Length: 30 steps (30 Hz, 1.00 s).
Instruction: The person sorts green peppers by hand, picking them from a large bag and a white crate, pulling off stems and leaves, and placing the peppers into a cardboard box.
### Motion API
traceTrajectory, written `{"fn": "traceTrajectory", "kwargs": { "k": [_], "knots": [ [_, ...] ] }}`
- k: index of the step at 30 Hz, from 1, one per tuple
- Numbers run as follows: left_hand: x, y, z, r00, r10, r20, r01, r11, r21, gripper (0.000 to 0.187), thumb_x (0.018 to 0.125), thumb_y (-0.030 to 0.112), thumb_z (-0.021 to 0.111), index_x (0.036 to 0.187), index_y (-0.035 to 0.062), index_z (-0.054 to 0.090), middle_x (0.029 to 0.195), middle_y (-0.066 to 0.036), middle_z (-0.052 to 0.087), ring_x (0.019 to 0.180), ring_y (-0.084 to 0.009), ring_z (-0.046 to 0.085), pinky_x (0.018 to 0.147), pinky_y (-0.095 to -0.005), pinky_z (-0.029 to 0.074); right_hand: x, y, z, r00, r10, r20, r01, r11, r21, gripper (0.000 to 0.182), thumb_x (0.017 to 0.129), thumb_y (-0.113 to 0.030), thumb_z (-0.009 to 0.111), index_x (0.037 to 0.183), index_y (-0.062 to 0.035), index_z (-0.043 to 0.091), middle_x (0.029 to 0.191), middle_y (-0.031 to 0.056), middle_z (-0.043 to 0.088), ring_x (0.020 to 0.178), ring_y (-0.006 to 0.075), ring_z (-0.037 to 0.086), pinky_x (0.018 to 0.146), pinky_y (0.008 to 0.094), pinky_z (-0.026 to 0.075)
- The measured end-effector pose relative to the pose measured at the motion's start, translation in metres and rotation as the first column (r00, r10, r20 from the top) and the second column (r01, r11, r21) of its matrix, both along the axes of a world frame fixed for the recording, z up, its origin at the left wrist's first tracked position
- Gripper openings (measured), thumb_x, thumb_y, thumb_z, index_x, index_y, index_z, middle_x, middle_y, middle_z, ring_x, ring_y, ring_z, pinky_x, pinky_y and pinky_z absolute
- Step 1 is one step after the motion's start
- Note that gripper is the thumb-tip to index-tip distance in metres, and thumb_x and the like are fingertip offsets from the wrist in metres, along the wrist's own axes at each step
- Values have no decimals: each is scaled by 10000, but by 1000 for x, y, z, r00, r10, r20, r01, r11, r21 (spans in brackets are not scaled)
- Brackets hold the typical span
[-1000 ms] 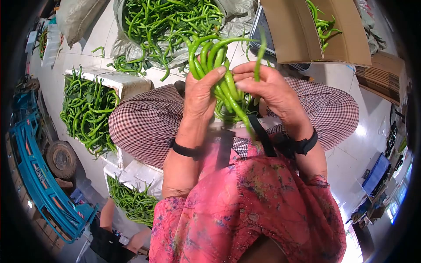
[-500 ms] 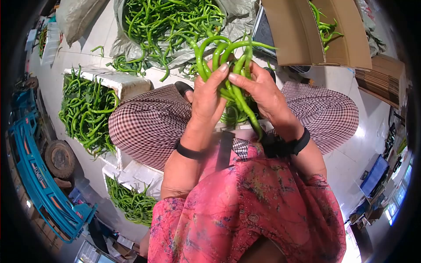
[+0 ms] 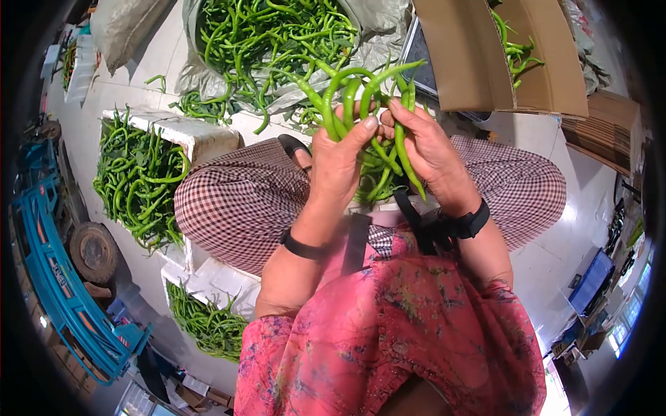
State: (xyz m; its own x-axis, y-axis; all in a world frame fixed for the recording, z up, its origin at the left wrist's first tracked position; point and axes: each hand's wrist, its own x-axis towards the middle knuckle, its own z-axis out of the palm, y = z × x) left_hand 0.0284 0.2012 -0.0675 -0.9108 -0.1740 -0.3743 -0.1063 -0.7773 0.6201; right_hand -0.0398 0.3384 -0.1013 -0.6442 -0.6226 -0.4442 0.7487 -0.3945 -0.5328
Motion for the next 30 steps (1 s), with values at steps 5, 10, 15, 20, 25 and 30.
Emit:
{"fn": "traceTrajectory", "kwargs": {
  "k": [5,10,15,20,25,30],
  "knots": [
    [3,1,9,995,-29,92,33,999,-40,311,879,79,627,1161,-21,544,1019,-85,618,789,-151,606,739,-294,516,-18,11,-15,984,-80,161,99,989,-114,333,919,-139,577,1194,41,522,869,43,591,714,115,567,708,290,510],
    [2,-15,1,982,181,59,-178,983,-41,331,895,115,613,1180,-19,515,1054,-101,591,781,-145,596,707,-280,515,-22,17,-5,977,-69,204,123,957,-263,402,908,-106,561,1249,88,475,905,66,600,729,127,586,729,309,519],
    [2,-8,11,992,128,14,-116,936,-331,315,867,77,626,1151,-30,541,966,-76,609,763,-141,591,685,-279,497,-21,15,-2,995,-47,91,64,980,-191,410,900,-80,530,1264,95,464,992,116,619,791,163,621,773,315,522],
    [11,-9,7,989,-104,106,145,819,-556,264,877,134,638,1094,-13,616,867,-37,655,731,-77,593,668,-222,480,-18,6,13,993,-64,101,82,980,-180,421,940,-114,500,1313,65,424,1197,196,553,962,215,584,892,348,493],
    [9,-6,13,963,-258,75,246,737,-629,251,852,115,655,1084,19,644,886,-51,654,791,-119,597,728,-273,476,-29,10,20,998,42,-52,-51,983,-174,472,937,-187,558,1316,54,412,1246,210,524,1127,237,555,937,356,496],
    [9,-7,12,942,-323,88,301,703,-644,244,838,123,669,1065,37,652,874,-59,652,785,-130,591,729,-285,474,-30,13,35,991,115,-71,-123,986,-113,540,873,-185,649,1306,38,417,1112,176,590,1018,245,621,861,349,544]
  ]
}}
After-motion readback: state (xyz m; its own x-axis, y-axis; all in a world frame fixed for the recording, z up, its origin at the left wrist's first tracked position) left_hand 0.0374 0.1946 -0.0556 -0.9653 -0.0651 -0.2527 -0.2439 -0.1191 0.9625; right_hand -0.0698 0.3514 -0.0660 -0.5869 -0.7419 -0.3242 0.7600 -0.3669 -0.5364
